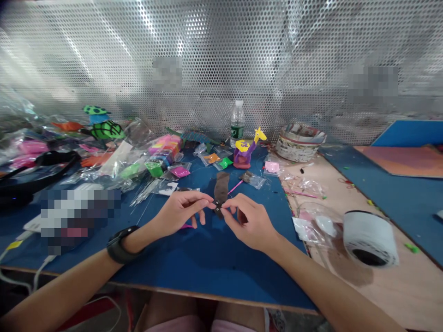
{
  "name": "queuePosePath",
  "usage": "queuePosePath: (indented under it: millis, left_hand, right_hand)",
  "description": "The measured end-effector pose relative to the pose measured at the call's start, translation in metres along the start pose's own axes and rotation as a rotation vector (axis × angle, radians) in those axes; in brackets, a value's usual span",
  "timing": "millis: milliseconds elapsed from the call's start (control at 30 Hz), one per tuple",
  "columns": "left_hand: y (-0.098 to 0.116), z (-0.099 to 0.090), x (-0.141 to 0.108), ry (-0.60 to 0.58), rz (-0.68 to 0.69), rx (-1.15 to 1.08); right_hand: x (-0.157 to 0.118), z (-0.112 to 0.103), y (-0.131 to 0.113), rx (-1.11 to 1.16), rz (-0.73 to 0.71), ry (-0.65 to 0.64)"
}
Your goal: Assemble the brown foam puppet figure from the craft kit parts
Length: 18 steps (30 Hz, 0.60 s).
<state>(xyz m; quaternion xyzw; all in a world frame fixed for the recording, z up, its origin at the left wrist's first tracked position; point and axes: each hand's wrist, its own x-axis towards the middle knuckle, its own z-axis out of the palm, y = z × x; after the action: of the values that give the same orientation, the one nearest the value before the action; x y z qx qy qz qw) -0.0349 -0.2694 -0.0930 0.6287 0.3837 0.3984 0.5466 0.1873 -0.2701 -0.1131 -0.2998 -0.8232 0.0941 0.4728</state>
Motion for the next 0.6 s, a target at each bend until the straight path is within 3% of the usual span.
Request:
queuePosePath:
  millis: [600]
  left_hand:
    - [0.0027, 0.0013, -0.0013, -0.027, -0.038, 0.035]
  right_hand:
    - [0.0027, -0.0011, -0.0002, -0.021, -0.042, -0.019]
